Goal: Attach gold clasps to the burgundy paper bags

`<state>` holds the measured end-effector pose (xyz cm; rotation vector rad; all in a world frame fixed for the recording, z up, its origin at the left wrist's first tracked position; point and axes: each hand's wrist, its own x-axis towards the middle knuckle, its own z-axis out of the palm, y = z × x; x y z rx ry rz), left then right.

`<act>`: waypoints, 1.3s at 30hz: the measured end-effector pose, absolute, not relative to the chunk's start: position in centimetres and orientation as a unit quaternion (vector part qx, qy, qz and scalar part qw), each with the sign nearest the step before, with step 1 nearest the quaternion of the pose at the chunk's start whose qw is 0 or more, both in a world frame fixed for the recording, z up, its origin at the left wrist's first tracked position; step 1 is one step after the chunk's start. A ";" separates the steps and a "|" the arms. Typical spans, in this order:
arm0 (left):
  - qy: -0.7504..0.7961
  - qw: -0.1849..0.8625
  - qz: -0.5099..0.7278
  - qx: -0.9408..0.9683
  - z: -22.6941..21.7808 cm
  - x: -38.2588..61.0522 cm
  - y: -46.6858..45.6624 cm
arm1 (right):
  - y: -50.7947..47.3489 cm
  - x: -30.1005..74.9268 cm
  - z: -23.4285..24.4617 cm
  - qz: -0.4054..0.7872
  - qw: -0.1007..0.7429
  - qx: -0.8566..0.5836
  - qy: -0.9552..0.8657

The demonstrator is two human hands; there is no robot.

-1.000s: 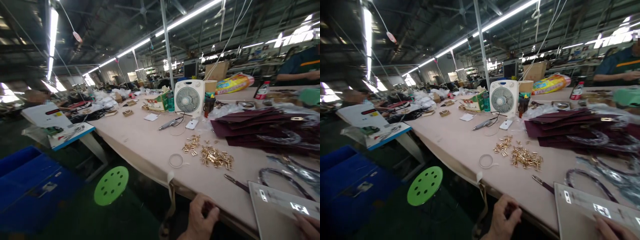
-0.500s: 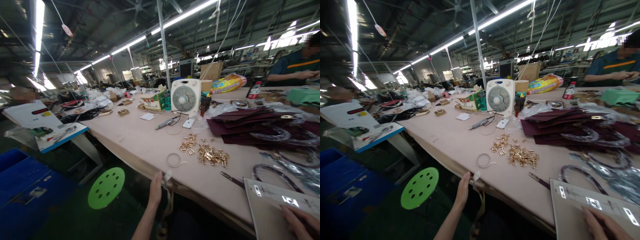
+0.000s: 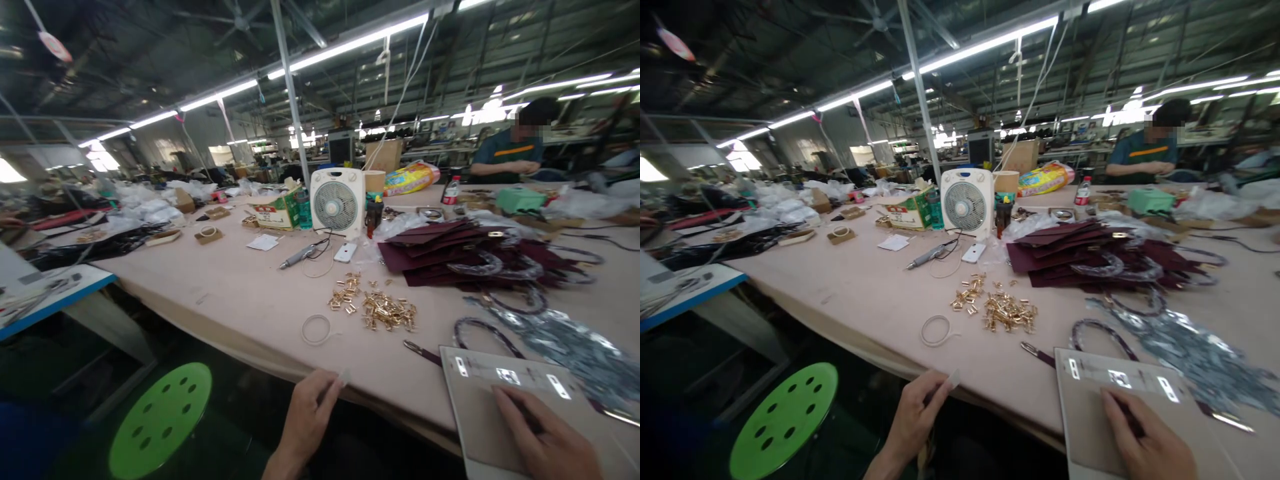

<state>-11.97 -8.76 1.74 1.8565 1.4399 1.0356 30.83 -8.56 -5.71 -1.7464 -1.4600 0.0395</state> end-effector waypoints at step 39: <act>0.290 0.423 0.245 0.823 1.5 8.0 -0.7 | -8.3 27.6 0.2 0.196 0.433 -0.536 -0.698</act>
